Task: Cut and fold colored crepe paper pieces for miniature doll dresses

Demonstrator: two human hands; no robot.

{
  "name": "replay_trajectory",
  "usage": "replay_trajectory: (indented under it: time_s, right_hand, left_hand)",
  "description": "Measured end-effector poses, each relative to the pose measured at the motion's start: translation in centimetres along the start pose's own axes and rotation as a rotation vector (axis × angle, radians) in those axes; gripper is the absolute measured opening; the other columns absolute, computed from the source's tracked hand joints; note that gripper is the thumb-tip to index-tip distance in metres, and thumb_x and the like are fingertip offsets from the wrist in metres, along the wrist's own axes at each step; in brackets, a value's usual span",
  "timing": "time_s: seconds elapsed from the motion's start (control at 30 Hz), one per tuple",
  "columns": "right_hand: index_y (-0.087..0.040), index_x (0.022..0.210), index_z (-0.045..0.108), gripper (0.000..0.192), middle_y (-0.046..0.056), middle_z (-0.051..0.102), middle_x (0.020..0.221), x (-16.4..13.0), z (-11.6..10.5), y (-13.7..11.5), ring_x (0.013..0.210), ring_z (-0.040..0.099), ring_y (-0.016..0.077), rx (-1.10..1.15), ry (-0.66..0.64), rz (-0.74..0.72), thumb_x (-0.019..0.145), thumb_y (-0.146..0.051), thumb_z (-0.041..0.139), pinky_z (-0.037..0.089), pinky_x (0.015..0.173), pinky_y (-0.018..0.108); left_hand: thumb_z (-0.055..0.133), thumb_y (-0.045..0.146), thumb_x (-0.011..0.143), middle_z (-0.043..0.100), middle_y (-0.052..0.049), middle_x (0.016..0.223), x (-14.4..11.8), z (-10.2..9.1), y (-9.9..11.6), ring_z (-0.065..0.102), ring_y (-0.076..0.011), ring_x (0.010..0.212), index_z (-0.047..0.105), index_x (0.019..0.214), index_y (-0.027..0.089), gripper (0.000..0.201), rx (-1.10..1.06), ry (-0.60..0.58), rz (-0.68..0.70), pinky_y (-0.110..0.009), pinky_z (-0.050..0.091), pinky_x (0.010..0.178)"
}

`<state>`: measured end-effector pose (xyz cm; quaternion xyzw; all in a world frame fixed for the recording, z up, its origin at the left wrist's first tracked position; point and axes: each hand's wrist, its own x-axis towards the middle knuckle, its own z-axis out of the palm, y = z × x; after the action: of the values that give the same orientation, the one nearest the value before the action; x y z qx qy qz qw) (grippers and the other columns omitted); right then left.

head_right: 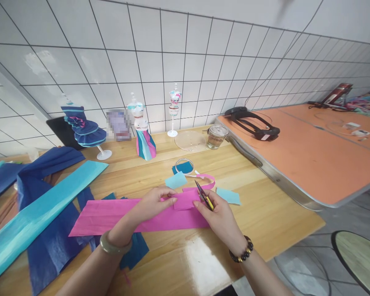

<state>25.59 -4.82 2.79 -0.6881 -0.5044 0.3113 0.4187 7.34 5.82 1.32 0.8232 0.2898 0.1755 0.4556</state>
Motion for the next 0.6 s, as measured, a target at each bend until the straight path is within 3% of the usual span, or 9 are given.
replay_trajectory:
  time_s: [0.27, 0.37, 0.5, 0.6]
  right_hand:
    - [-0.020, 0.103, 0.059, 0.036, 0.006, 0.066, 0.103, -0.7, 0.5, 1.0, 0.095, 0.058, 0.0245, 0.086, 0.010, 0.041, 0.077, -0.045, 0.056, 0.046, 0.083, 0.036]
    - [-0.020, 0.096, 0.059, 0.031, 0.005, 0.066, 0.094, -0.5, 0.8, 0.9, 0.086, 0.058, 0.0224, 0.065, 0.031, 0.035, 0.077, -0.044, 0.056, 0.047, 0.075, 0.033]
    - [-0.020, 0.072, 0.055, 0.025, -0.001, 0.058, 0.067, -0.1, 1.0, 1.1, 0.063, 0.052, 0.0165, 0.021, 0.068, 0.053, 0.077, -0.045, 0.054, 0.043, 0.058, 0.027]
    - [-0.020, 0.074, 0.056, 0.025, -0.001, 0.057, 0.066, 0.1, 0.9, 1.4, 0.063, 0.052, 0.0165, 0.016, 0.074, 0.061, 0.077, -0.044, 0.054, 0.042, 0.058, 0.027]
  left_hand:
    - [0.045, 0.025, 0.084, 0.063, 0.001, 0.074, -0.2, 0.1, -0.8, 0.055, -0.0120, 0.068, 0.062, 0.081, 0.017, 0.019, -0.053, -0.024, -0.024, -0.022, 0.043, 0.062]
    - [0.049, 0.024, 0.081, 0.065, 0.000, 0.083, -0.2, 0.2, -1.0, 0.058, -0.0129, 0.074, 0.063, 0.087, 0.018, 0.016, -0.064, -0.035, -0.030, -0.022, 0.045, 0.066]
    - [0.059, 0.021, 0.073, 0.067, -0.002, 0.097, -0.1, 0.1, -1.4, 0.059, -0.0155, 0.087, 0.065, 0.096, 0.020, 0.024, -0.047, -0.049, -0.046, -0.025, 0.045, 0.079]
    - [0.059, 0.020, 0.071, 0.067, -0.002, 0.099, -0.2, -0.3, -1.5, 0.060, -0.0163, 0.088, 0.065, 0.100, 0.020, 0.029, -0.029, -0.055, -0.062, -0.026, 0.045, 0.078]
